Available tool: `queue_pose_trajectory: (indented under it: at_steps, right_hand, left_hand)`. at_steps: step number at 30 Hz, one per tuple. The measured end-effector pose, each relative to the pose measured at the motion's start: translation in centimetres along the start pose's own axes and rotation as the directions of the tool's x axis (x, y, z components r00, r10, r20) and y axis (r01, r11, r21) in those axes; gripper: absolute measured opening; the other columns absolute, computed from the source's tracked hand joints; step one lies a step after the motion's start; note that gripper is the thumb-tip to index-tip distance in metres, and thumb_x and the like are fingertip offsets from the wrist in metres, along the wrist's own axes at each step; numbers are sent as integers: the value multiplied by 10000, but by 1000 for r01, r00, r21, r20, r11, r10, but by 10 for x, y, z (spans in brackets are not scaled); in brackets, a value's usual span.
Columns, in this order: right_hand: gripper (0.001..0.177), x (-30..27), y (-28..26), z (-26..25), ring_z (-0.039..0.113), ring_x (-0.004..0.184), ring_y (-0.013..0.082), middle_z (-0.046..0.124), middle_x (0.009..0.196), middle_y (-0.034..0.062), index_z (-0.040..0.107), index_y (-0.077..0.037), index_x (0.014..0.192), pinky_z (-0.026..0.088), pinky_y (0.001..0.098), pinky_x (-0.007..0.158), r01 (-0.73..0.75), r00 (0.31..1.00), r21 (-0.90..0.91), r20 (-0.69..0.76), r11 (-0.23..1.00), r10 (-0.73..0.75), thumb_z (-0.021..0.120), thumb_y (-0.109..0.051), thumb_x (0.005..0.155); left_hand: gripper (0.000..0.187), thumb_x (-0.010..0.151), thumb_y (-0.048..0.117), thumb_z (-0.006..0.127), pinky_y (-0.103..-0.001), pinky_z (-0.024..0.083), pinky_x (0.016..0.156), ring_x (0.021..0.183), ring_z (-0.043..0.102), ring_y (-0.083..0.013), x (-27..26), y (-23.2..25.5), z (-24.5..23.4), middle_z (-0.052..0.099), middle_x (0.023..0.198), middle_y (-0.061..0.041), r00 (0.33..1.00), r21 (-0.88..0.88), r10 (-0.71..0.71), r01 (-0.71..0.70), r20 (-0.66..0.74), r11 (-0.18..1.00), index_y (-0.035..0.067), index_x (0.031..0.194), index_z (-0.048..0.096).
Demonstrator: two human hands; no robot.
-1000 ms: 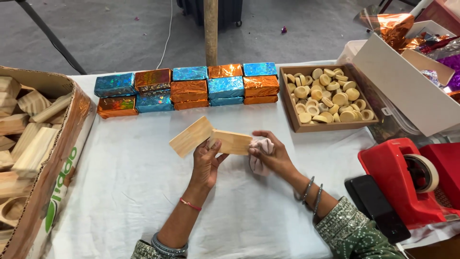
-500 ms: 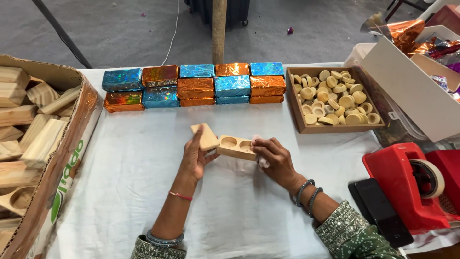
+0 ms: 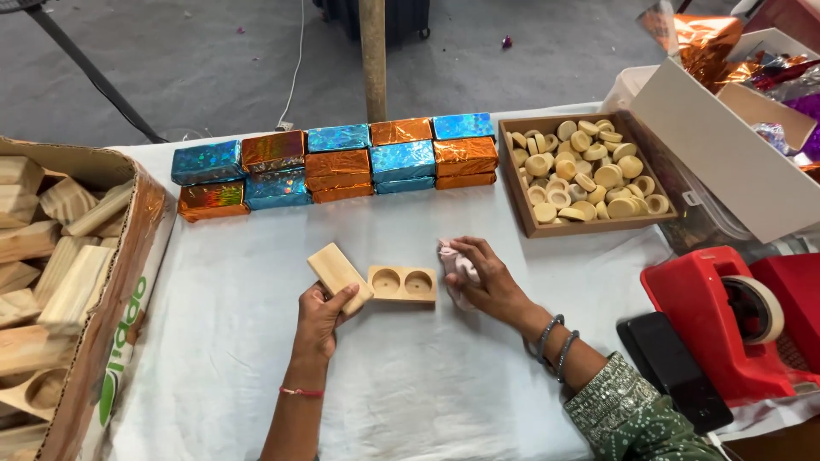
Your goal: Cleaning and assembling small wooden candle holders or toy components using a cloth.
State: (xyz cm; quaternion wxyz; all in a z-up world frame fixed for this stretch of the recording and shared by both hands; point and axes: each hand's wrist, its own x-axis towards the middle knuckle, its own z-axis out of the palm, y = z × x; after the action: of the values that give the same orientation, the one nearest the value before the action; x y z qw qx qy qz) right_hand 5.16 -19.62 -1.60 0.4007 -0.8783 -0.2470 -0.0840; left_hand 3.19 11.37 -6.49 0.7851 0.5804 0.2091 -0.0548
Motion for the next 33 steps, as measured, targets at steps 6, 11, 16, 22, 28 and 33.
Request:
queue_pose_trajectory:
  at_steps: [6,11,16,22,28,33]
  right_hand:
    - [410,-10,9,6,687,1228,329,670,1319,127,688,-48,1199,593,401,1014,54,998,30,-18,998,-53,691,36,798]
    - [459,-6,-41,9,657,1105,271,661,1291,98,688,-51,1216,595,345,925,281,960,-87,16,956,-281,796,-37,770]
    - [468,0,-54,27,598,1068,263,669,1250,57,692,-69,1211,575,353,865,355,934,-385,185,852,-306,831,-109,766]
    - [466,-2,-49,37,586,998,285,674,1151,67,690,-81,1131,576,356,767,259,958,-362,215,895,-190,805,-55,681]
    - [276,-6,-39,23,625,897,260,673,951,62,674,-79,997,566,376,736,211,977,-98,64,973,-205,830,-107,771]
    - [213,-2,-11,-17,647,836,233,678,890,61,689,-79,944,563,381,710,77,982,-221,-153,972,-113,810,-243,882]
  left_hand:
    - [418,821,169,806,-346,652,753,913,742,-209,1,-3,-2,757,1027,-137,999,81,8,-13,51,997,-30,1157,658]
    - [369,830,180,815,-336,641,721,872,734,-181,-3,2,1,754,986,-117,996,107,16,-25,91,994,-23,1110,685]
    - [378,823,194,828,-326,623,730,870,720,-167,-3,-2,-2,756,974,-109,993,102,38,-49,114,994,-23,1104,698]
    - [395,812,160,829,-325,624,755,892,729,-174,1,-8,-2,765,1012,-111,996,108,37,-46,77,993,-25,1128,684]
    - [694,778,78,800,-344,621,707,891,720,-209,4,-8,-2,723,1061,-144,997,74,71,-73,34,995,2,1390,481]
    - [1019,736,68,792,-331,643,744,928,728,-222,18,-16,-16,710,1100,-176,988,9,150,-149,-27,989,100,1561,195]
